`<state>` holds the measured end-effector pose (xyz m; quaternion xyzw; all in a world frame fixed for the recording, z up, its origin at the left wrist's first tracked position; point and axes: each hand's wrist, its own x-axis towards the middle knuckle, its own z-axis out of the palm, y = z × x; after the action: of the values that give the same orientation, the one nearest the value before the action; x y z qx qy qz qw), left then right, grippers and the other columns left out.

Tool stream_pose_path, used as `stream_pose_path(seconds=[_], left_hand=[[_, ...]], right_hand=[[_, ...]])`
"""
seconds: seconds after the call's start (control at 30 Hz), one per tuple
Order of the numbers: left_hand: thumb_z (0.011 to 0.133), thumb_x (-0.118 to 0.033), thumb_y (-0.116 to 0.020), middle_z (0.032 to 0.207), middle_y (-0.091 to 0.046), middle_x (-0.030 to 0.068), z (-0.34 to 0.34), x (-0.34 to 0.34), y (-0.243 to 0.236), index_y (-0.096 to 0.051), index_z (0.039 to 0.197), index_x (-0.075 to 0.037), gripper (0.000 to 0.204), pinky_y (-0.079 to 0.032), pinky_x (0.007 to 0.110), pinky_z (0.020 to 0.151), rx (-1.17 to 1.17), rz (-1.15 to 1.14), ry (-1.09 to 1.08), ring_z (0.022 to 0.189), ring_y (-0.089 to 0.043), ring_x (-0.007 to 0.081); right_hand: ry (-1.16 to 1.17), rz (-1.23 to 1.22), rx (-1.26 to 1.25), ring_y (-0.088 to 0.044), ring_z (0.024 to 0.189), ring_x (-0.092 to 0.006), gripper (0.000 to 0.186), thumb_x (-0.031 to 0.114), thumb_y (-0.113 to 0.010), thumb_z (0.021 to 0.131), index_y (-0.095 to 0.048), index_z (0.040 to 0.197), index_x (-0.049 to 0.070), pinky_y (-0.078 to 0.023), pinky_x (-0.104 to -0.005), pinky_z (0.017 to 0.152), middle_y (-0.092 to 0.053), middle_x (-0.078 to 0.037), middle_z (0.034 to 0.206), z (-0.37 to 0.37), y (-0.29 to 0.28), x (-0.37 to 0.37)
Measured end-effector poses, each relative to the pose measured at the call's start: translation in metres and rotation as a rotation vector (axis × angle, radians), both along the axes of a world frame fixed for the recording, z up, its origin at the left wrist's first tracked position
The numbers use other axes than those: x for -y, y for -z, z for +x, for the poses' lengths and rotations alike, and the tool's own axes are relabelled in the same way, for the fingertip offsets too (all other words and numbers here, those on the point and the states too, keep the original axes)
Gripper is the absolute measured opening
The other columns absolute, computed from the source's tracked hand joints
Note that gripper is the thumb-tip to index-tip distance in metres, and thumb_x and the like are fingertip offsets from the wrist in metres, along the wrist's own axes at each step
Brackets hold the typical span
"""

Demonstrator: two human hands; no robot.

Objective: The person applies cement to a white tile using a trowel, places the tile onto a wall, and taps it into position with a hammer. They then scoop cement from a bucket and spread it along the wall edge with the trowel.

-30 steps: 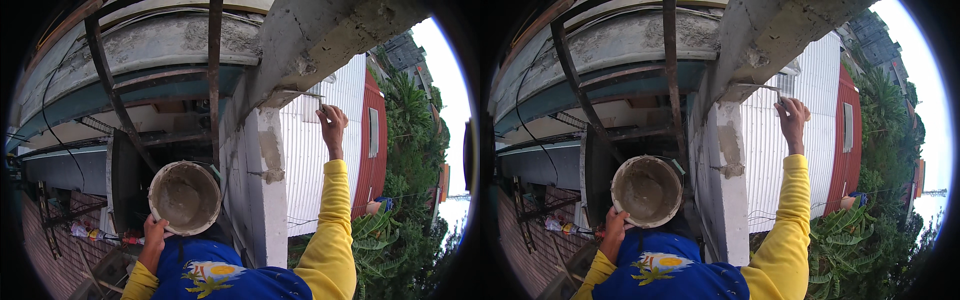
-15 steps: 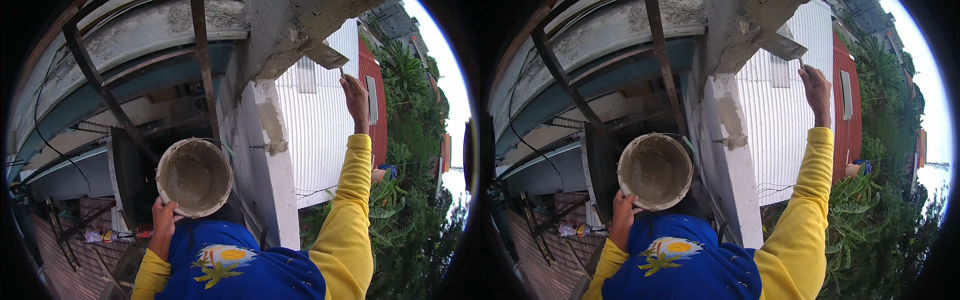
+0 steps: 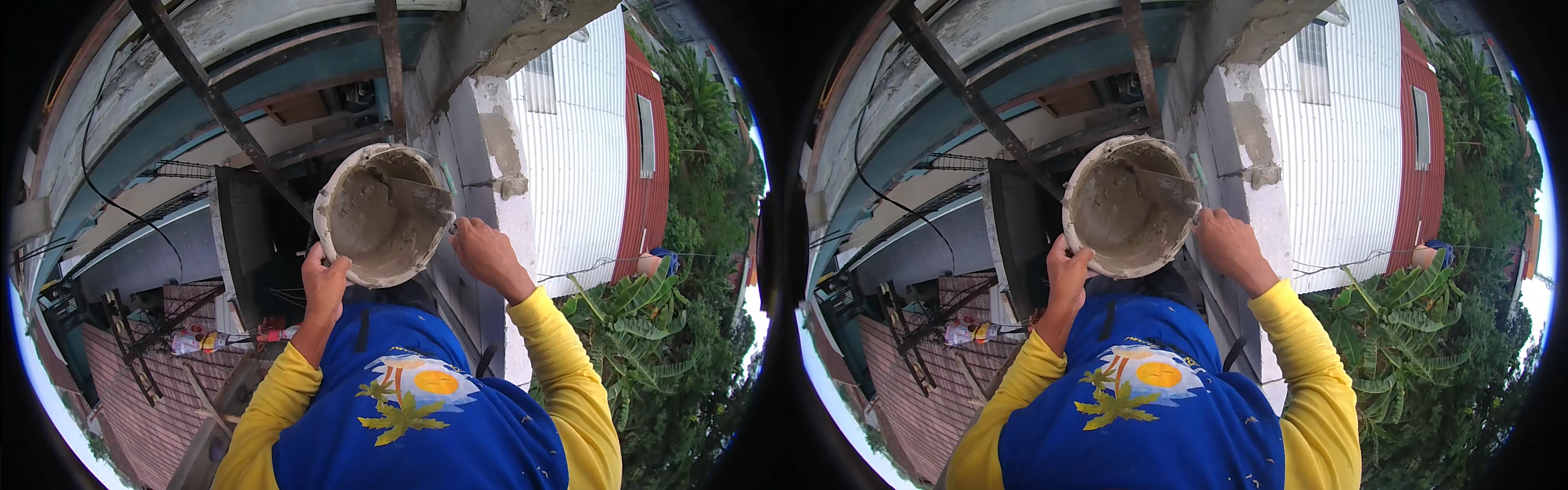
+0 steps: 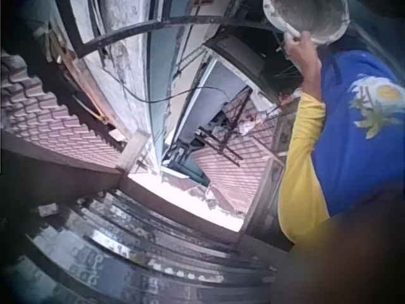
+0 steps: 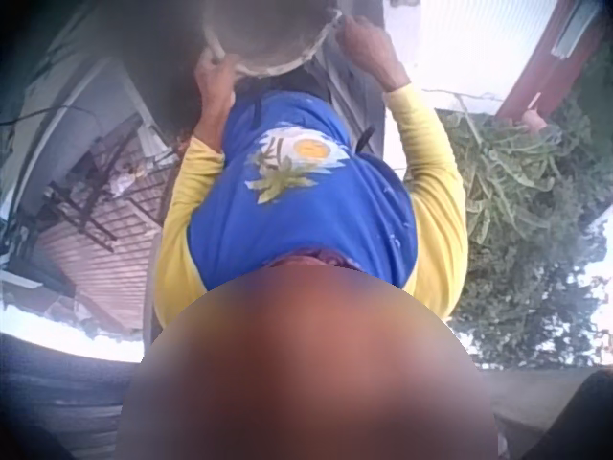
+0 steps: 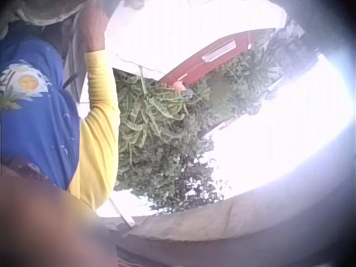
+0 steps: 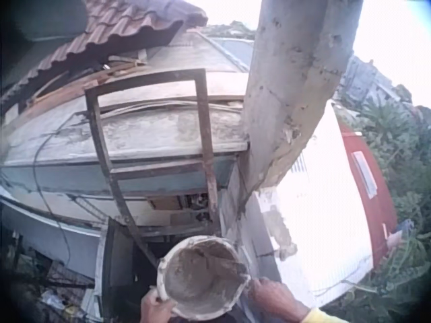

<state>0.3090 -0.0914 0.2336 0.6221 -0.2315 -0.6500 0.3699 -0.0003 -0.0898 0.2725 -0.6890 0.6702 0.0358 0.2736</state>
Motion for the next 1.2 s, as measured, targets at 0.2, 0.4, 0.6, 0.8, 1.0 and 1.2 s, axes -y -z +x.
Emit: stream_pose_path(seconds=[0.2, 0.4, 0.6, 0.8, 1.0, 1.2], left_hand=[[0.088, 0.003, -0.065, 0.142, -0.066, 0.0249, -0.001, -0.014, 0.016, -0.065, 0.128, 0.008, 0.04, -0.056, 0.027, 0.08, 0.358, -0.349, 0.17, 0.091, -0.07, 0.0122], [0.087, 0.003, -0.065, 0.148, -0.063, 0.0298, 0.008, -0.007, -0.008, -0.067, 0.12, 0.009, 0.034, -0.055, 0.027, 0.073, 0.494, -0.465, 0.328, 0.083, -0.067, 0.0107], [0.088, 0.009, -0.061, 0.104, -0.072, 0.0087, 0.013, 0.027, -0.025, -0.066, 0.119, 0.004, 0.033, -0.059, 0.028, 0.07, 0.01, -0.188, 0.139, 0.079, -0.067, 0.0101], [0.088, 0.005, -0.059, 0.113, -0.072, 0.0139, 0.0, 0.059, -0.055, -0.062, 0.126, 0.002, 0.038, -0.071, 0.044, 0.073, -0.061, -0.037, 0.142, 0.089, -0.077, 0.0273], [0.089, 0.004, -0.06, 0.12, -0.07, 0.0158, 0.001, 0.061, -0.038, -0.06, 0.13, 0.001, 0.041, -0.07, 0.045, 0.071, -0.115, -0.001, 0.089, 0.095, -0.077, 0.0291], [0.088, 0.003, -0.059, 0.12, -0.069, 0.0159, 0.027, 0.048, -0.012, -0.059, 0.13, 0.0, 0.042, -0.071, 0.046, 0.073, -0.075, 0.054, 0.03, 0.095, -0.077, 0.0309]], right_hand=[[0.009, 0.047, -0.03, -0.074, 0.094, -0.0491, 0.026, 0.021, -0.059, 0.104, -0.069, 0.104, -0.003, -0.06, -0.0558, 0.085, -0.074, -0.028, 0.099, 0.057, 0.072, 0.017], [0.146, 0.145, 0.379, -0.074, 0.09, -0.0485, 0.05, 0.039, -0.059, 0.108, -0.072, 0.107, -0.009, -0.056, -0.0564, 0.085, -0.075, -0.033, 0.1, 0.048, 0.087, 0.015], [0.344, 0.29, 0.613, -0.068, 0.067, -0.0282, 0.059, 0.052, -0.06, 0.108, -0.071, 0.097, -0.005, -0.052, -0.0428, 0.066, -0.068, -0.015, 0.073, 0.029, 0.046, 0.002], [0.618, 0.2, 0.755, -0.056, 0.062, -0.0106, 0.049, 0.047, -0.063, 0.109, -0.065, 0.091, 0.002, -0.045, -0.0309, 0.056, -0.059, -0.001, 0.074, -0.007, -0.02, -0.018], [0.836, -0.233, 0.602, -0.054, 0.066, -0.0072, 0.035, 0.029, -0.062, 0.107, -0.07, 0.122, -0.002, -0.046, -0.027, 0.058, -0.062, -0.002, 0.083, -0.046, -0.029, 0.005], [0.636, -0.648, -0.061, -0.069, 0.105, -0.0413, 0.039, 0.026, -0.064, 0.103, -0.066, 0.13, -0.001, -0.055, -0.05, 0.09, -0.069, -0.022, 0.113, -0.07, 0.047, 0.077]])
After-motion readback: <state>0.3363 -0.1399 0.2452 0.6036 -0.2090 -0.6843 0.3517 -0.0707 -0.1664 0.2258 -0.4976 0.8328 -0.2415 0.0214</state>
